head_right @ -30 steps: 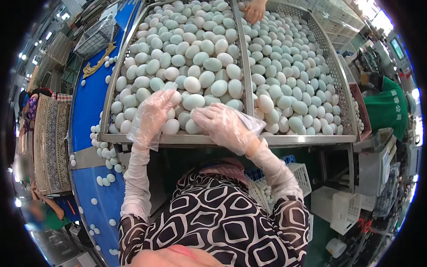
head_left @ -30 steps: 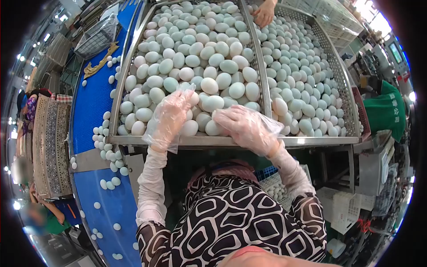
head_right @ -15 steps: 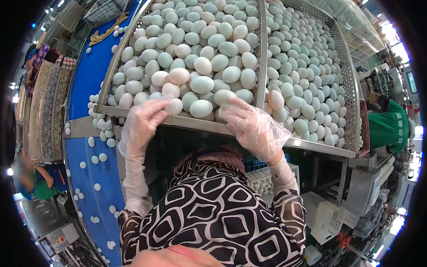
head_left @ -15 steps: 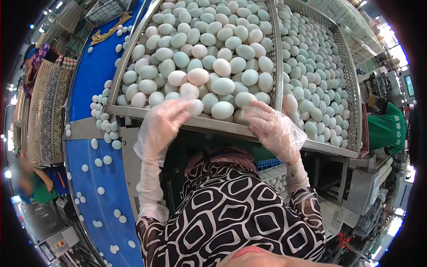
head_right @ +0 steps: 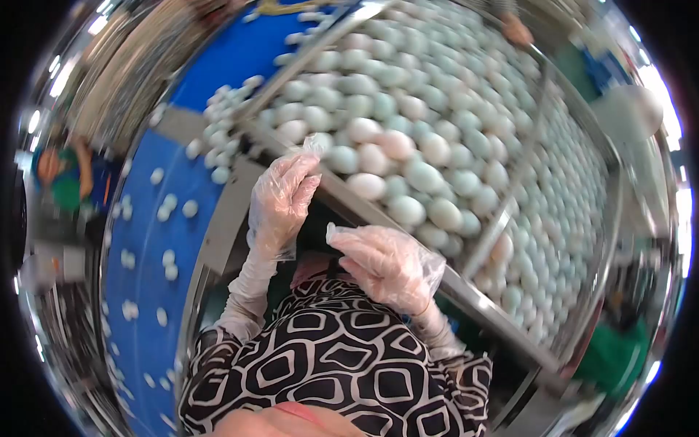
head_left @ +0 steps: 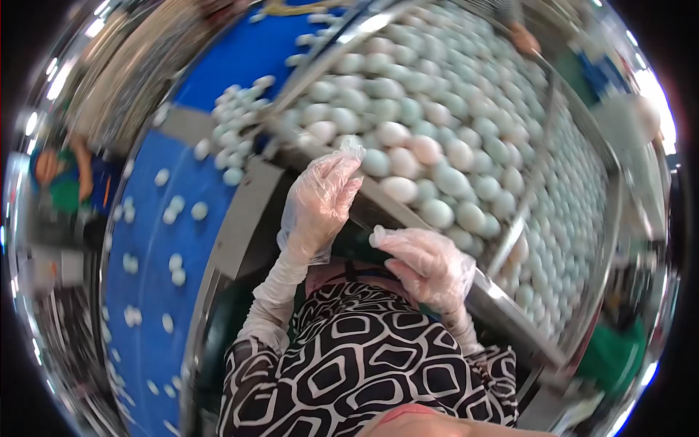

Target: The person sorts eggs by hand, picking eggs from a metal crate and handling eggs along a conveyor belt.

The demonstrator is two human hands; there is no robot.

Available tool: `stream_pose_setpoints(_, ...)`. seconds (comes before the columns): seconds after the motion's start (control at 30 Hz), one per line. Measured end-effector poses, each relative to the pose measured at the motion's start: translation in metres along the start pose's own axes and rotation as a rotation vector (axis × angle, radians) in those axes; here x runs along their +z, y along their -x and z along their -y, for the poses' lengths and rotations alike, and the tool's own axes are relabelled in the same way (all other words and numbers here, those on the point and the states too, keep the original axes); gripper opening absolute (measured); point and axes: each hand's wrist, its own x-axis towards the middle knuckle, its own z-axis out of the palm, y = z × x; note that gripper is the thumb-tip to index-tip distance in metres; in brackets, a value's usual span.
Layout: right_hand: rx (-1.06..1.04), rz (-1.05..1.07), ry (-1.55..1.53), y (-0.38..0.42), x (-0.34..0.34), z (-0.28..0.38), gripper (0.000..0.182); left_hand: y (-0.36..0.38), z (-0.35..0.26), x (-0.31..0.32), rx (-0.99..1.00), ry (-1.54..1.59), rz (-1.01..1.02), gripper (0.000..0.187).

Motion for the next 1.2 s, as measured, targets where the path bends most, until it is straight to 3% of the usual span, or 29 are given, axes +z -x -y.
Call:
stream_pose_setpoints(0.07, -0.027, 0.152, -0.156, -0.021, 0.048, -0.018, 0.041, 0.021, 0.027, -0.037, -0.159, -0.027, -0.087, 0.036)
stream_pose_setpoints(0.1, 0.061, 0.217, -0.244, -0.030, 0.079, -0.028, 0.041, 0.035, 0.043, -0.053, -0.257, -0.083, -0.128, 0.036)
stream_pose_setpoints(0.3, 0.206, 0.539, -0.224, -0.113, 0.263, -0.067, 0.047, 0.159, 0.150, -0.146, -0.824, -0.422, -0.194, 0.050)
stream_pose_setpoints(0.37, -0.020, 0.385, -0.225, -0.135, 0.330, -0.091, 0.049, 0.216, 0.182, -0.187, -0.960, -0.558, -0.223, 0.065)
stream_pose_setpoints(0.4, 0.021, 0.469, -0.071, -0.156, 0.351, -0.093, 0.059, 0.239, 0.193, -0.207, -0.987, -0.725, -0.207, 0.067)
stream_pose_setpoints(0.43, -0.054, 0.456, 0.001, -0.179, 0.368, -0.088, 0.060, 0.256, 0.196, -0.227, -1.219, -0.720, -0.165, 0.068)
stream_pose_setpoints(0.47, -0.014, 0.543, 0.065, -0.197, 0.388, -0.090, 0.061, 0.285, 0.207, -0.243, -1.098, -0.760, -0.215, 0.073)
stream_pose_setpoints(0.5, 0.032, 0.624, 0.130, -0.211, 0.406, -0.095, 0.061, 0.301, 0.219, -0.247, -1.171, -0.761, -0.170, 0.082)
stream_pose_setpoints(0.57, -0.180, 0.581, 0.182, -0.230, 0.433, -0.103, 0.060, 0.305, 0.230, -0.258, -1.342, -0.654, -0.155, 0.099)
stream_pose_setpoints(0.6, -0.282, 0.556, 0.212, -0.238, 0.442, -0.109, 0.060, 0.306, 0.241, -0.253, -1.277, -0.632, -0.158, 0.103)
stream_pose_setpoints(0.67, -0.234, 0.523, 0.275, -0.253, 0.456, -0.126, 0.059, 0.296, 0.272, -0.244, -1.160, -0.540, -0.225, 0.108)
stream_pose_setpoints(0.77, -0.148, 0.409, 0.311, -0.279, 0.466, -0.147, 0.054, 0.249, 0.325, -0.235, -1.138, -0.495, -0.086, 0.105)
stream_pose_setpoints(0.9, 0.024, 0.369, 0.320, -0.320, 0.469, -0.165, 0.053, 0.170, 0.387, -0.221, -0.787, -0.475, 0.054, 0.108)
stream_pose_setpoints(1.03, 0.116, 0.311, 0.415, -0.345, 0.474, -0.181, 0.063, 0.094, 0.452, -0.188, -0.767, -0.467, 0.220, 0.112)
stream_pose_setpoints(1.2, 0.200, 0.149, 0.439, -0.377, 0.466, -0.220, 0.060, 0.024, 0.501, -0.161, -0.685, -0.402, 0.228, 0.102)
